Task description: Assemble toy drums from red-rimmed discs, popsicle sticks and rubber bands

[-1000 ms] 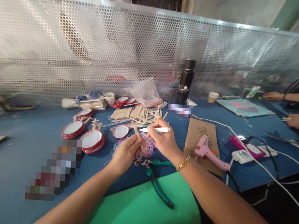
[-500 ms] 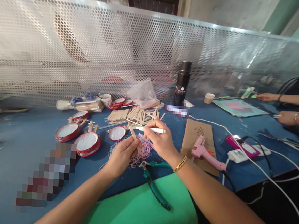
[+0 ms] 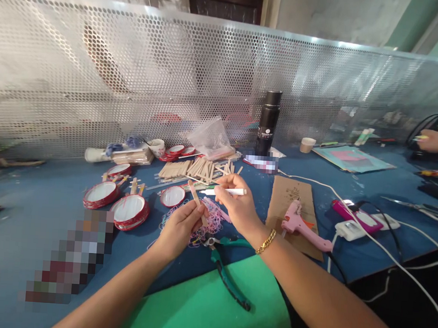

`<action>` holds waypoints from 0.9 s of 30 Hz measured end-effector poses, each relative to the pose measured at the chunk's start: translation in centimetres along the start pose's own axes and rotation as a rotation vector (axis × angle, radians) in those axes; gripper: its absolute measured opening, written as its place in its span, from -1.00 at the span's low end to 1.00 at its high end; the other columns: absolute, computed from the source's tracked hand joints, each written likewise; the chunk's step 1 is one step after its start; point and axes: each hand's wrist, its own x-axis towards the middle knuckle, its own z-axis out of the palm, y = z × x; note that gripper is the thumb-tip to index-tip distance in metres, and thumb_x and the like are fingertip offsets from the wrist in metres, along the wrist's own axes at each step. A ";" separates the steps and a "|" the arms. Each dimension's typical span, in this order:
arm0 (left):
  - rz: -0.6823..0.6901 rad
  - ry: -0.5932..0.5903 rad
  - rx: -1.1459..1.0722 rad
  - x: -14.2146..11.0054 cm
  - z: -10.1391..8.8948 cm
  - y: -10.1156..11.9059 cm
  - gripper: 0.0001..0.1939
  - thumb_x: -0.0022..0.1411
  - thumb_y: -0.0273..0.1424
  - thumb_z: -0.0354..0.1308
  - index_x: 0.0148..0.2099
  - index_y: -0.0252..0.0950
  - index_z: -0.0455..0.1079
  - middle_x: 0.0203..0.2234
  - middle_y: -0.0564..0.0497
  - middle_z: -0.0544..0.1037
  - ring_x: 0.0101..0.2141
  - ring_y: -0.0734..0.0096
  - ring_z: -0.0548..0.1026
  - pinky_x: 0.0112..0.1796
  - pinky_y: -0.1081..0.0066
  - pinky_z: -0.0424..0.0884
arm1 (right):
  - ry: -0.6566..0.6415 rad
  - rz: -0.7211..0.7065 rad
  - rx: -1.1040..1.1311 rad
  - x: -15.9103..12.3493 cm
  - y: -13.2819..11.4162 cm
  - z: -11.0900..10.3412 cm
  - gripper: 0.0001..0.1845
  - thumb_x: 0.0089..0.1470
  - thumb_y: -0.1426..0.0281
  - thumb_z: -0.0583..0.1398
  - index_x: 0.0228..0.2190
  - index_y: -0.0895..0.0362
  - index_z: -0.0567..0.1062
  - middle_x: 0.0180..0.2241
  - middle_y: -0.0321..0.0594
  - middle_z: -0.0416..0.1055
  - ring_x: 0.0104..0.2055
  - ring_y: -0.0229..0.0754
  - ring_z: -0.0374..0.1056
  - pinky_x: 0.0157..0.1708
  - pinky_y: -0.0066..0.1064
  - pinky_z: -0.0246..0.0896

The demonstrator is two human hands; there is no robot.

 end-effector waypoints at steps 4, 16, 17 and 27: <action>0.013 -0.014 0.031 0.0 0.0 -0.2 -0.44 0.12 0.19 0.27 -0.42 -0.25 0.39 -0.67 0.18 0.22 -0.59 0.51 0.08 -0.55 0.45 -0.02 | -0.017 -0.008 -0.066 -0.2 0.1 0.1 -0.73 0.08 0.20 0.29 -0.49 0.05 0.37 -0.54 -0.35 0.39 -0.48 -0.23 0.30 -0.43 -0.39 0.21; 0.000 -0.010 0.009 -0.1 0.0 0.1 -0.43 0.09 0.20 0.29 -0.41 -0.24 0.38 -0.65 0.19 0.22 -0.58 0.51 0.08 -0.54 0.44 -0.03 | 0.005 -0.023 -0.106 0.0 0.0 -0.1 -0.71 0.10 0.18 0.28 -0.51 0.04 0.38 -0.56 -0.35 0.42 -0.48 -0.22 0.33 -0.42 -0.38 0.24; 0.002 -0.013 0.012 -0.1 0.0 0.1 -0.42 0.09 0.21 0.29 -0.42 -0.24 0.38 -0.65 0.19 0.22 -0.58 0.51 0.08 -0.54 0.44 -0.03 | -0.009 -0.028 -0.102 -0.1 0.1 0.0 -0.70 0.11 0.17 0.28 -0.51 0.05 0.38 -0.55 -0.35 0.43 -0.48 -0.22 0.33 -0.41 -0.38 0.25; 0.014 -0.032 0.024 -0.1 0.0 -0.2 -0.42 0.12 0.21 0.26 -0.41 -0.24 0.38 -0.63 0.18 0.23 -0.57 0.51 0.10 -0.52 0.43 0.00 | -0.035 -0.014 -0.084 -0.2 0.1 0.0 -0.69 0.11 0.15 0.30 -0.51 0.04 0.38 -0.55 -0.34 0.44 -0.48 -0.21 0.33 -0.42 -0.37 0.25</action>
